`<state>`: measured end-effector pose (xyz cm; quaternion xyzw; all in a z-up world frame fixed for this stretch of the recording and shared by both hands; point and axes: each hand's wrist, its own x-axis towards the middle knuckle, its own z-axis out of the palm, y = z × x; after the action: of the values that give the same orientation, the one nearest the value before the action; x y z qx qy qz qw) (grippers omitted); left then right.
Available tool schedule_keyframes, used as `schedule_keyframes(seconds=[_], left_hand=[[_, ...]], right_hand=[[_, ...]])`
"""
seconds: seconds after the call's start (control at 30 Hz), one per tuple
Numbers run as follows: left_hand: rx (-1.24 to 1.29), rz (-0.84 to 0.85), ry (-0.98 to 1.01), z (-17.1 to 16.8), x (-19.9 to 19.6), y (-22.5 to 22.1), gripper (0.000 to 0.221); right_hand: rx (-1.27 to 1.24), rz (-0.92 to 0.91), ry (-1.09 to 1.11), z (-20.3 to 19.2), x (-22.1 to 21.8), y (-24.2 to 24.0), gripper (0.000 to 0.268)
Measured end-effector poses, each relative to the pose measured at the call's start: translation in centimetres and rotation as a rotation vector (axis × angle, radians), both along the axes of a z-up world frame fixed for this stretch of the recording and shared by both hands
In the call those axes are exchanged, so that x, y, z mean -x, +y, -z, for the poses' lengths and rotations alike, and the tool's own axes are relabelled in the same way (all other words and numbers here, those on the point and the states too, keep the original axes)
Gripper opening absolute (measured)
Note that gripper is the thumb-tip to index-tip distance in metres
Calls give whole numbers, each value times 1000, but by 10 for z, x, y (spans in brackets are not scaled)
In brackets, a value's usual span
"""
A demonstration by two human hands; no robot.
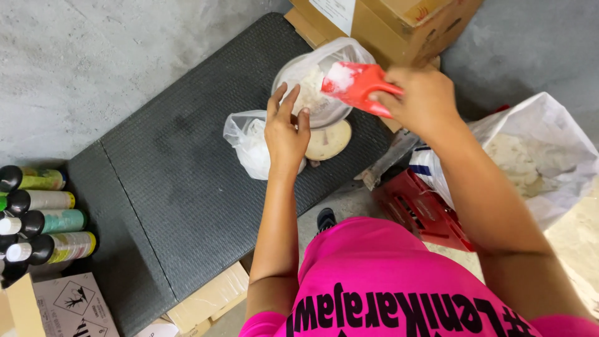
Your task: Scooping white powder into plastic bags and placing them in a cardboard box.
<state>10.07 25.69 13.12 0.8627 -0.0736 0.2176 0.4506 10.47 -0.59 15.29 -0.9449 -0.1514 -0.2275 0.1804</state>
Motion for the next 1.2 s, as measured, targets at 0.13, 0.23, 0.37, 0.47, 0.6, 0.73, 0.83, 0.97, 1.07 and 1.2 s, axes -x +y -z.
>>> schedule_keyframes(seconds=[0.13, 0.23, 0.37, 0.47, 0.6, 0.73, 0.83, 0.97, 1.07, 1.2], left_hand=[[159, 82, -21, -11, 15, -35, 41], [83, 157, -172, 6, 23, -68, 37], [86, 238, 7, 5, 42, -120, 38], [-40, 326, -171, 25, 49, -150, 39], [16, 426, -56, 39, 61, -183, 38], [50, 413, 119, 39, 79, -208, 39], [44, 416, 191, 42, 93, -217, 39], [-44, 439, -7, 88, 109, -229, 43], [-166, 507, 175, 112, 120, -239, 48], [-341, 582, 98, 150, 135, -245, 59]], right_hand=[[-446, 50, 41, 22, 35, -43, 31], [-609, 123, 83, 35, 60, -73, 22], [-681, 200, 90, 42, 93, -117, 22], [-756, 222, 80, 46, 121, -152, 20], [-722, 312, 26, 51, 159, -196, 24], [-662, 372, 9, 64, 197, -232, 27], [-381, 528, 154, 59, 224, -248, 33], [-27, 502, 249, 96, 221, -262, 39], [67, 478, 415, 146, 193, -250, 35], [103, 460, 389, 190, 172, -230, 30]])
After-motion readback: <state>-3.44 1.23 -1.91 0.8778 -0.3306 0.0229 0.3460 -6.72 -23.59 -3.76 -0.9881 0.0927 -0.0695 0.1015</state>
